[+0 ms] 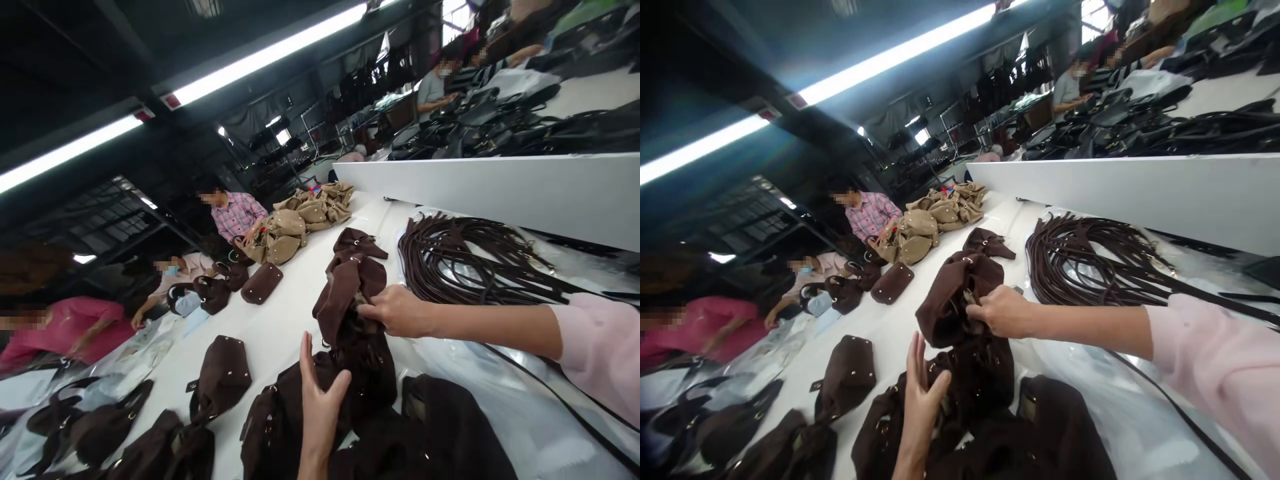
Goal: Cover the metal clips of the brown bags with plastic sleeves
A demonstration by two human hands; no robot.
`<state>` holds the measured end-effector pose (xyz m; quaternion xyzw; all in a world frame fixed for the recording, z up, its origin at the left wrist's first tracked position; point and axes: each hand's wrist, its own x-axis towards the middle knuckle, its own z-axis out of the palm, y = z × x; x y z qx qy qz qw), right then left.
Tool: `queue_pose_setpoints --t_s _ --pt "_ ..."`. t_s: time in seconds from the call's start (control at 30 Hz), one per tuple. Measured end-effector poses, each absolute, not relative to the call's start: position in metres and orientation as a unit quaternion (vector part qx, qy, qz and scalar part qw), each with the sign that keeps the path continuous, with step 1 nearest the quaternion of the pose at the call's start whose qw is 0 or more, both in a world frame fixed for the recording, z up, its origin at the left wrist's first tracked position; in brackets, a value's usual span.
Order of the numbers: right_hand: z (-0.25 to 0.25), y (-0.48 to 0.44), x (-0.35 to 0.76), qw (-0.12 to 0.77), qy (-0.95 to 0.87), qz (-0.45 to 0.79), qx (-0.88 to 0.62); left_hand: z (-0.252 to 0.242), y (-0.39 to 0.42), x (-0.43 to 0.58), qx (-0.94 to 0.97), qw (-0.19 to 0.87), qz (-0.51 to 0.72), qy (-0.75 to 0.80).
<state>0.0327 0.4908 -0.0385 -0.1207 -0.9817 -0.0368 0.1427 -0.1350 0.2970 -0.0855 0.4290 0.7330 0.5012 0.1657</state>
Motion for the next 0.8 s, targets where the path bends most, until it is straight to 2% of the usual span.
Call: queue_pose_setpoints --t_s 0.1,0.2,0.27,0.33,0.4,0.43,0.47,0.53,0.6,0.63,0.7,0.8 --pt "-0.033 0.456 0.076 0.218 -0.972 -0.025 -0.087 -0.019 0.300 -0.074 0.431 0.161 0.519 0.720" --pt "-0.029 0.422 0.116 0.278 -0.958 0.055 -0.053 0.006 0.291 -0.031 0.370 0.108 0.542 0.747" --pt "-0.026 0.405 0.147 0.267 -0.939 0.207 -0.067 0.006 0.275 -0.014 0.370 0.005 0.503 0.781" --pt "-0.018 0.395 0.182 0.174 -0.883 0.426 -0.097 -0.003 0.254 -0.002 0.396 -0.104 0.423 0.808" --pt "-0.003 0.389 0.217 0.101 -0.772 0.612 -0.138 -0.015 0.233 0.011 0.437 -0.158 0.349 0.814" --pt "0.007 0.386 0.233 0.117 -0.711 0.673 -0.163 -0.022 0.224 0.018 0.458 -0.170 0.332 0.807" --pt "0.018 0.382 0.246 0.176 -0.657 0.708 -0.192 -0.028 0.216 0.026 0.479 -0.179 0.327 0.795" --pt "0.039 0.367 0.261 0.370 -0.578 0.689 -0.234 -0.034 0.203 0.043 0.516 -0.193 0.341 0.762" --pt "0.052 0.343 0.263 0.536 -0.566 0.588 -0.216 -0.032 0.195 0.061 0.523 -0.193 0.375 0.740" --pt "0.054 0.329 0.260 0.592 -0.583 0.526 -0.181 -0.027 0.192 0.068 0.511 -0.182 0.393 0.742" --pt "0.045 0.299 0.249 0.643 -0.641 0.410 -0.084 -0.014 0.186 0.081 0.460 -0.138 0.437 0.760" --pt "0.011 0.263 0.231 0.611 -0.741 0.279 0.011 0.005 0.174 0.093 0.389 -0.068 0.497 0.773"
